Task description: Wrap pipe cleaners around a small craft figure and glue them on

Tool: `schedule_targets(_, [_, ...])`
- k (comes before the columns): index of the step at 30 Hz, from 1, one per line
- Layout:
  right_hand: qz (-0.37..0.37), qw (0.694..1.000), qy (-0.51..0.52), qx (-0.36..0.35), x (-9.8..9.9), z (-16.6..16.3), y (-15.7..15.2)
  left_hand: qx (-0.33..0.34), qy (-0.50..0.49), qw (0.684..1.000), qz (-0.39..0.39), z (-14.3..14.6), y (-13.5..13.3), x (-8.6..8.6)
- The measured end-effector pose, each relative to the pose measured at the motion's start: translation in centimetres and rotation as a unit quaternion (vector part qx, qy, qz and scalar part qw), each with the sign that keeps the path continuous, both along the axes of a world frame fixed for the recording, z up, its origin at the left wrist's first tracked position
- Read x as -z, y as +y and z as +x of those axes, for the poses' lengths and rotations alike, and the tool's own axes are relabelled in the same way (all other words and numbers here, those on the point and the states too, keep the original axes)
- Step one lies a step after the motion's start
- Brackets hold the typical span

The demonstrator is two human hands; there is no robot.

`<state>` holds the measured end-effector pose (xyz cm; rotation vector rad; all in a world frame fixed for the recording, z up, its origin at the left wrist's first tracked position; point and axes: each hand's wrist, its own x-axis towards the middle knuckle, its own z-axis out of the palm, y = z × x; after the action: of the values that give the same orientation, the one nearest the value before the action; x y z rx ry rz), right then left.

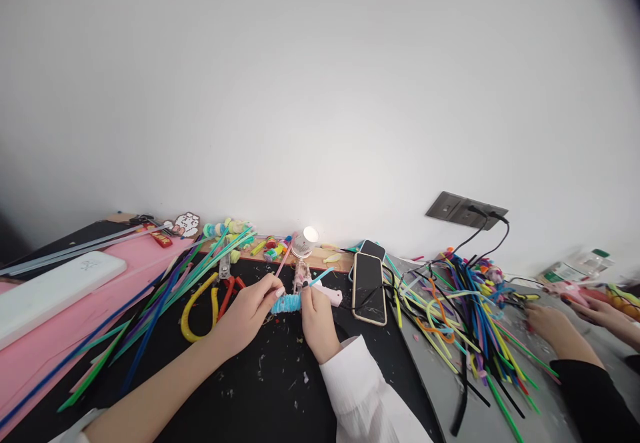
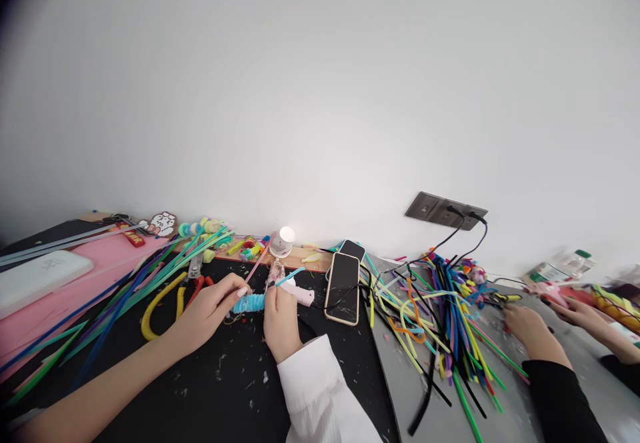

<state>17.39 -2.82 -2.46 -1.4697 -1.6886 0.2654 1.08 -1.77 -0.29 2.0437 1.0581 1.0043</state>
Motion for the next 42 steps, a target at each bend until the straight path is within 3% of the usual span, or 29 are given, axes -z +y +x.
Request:
schedule_targets(9, [0.007,0.999,-0.044,0.003,-0.1,0.1,0.0,-0.031,-0.019,0.999,0.017,-0.3,-0.1,-0.5])
schedule_targets(18, [0.023,0.998,-0.062,0.006,-0.5,0.3,0.0,-0.061,-0.039,0.997,0.016,-0.6,0.7,0.4])
schedule_targets(29, [0.054,0.993,-0.105,0.020,0.1,0.6,0.1,-0.113,-0.019,0.992,0.054,-0.6,0.7,0.3])
schedule_targets(42, [0.038,0.993,-0.114,0.023,0.1,0.6,0.1,-0.129,-0.069,0.989,-0.006,-0.7,0.6,0.4])
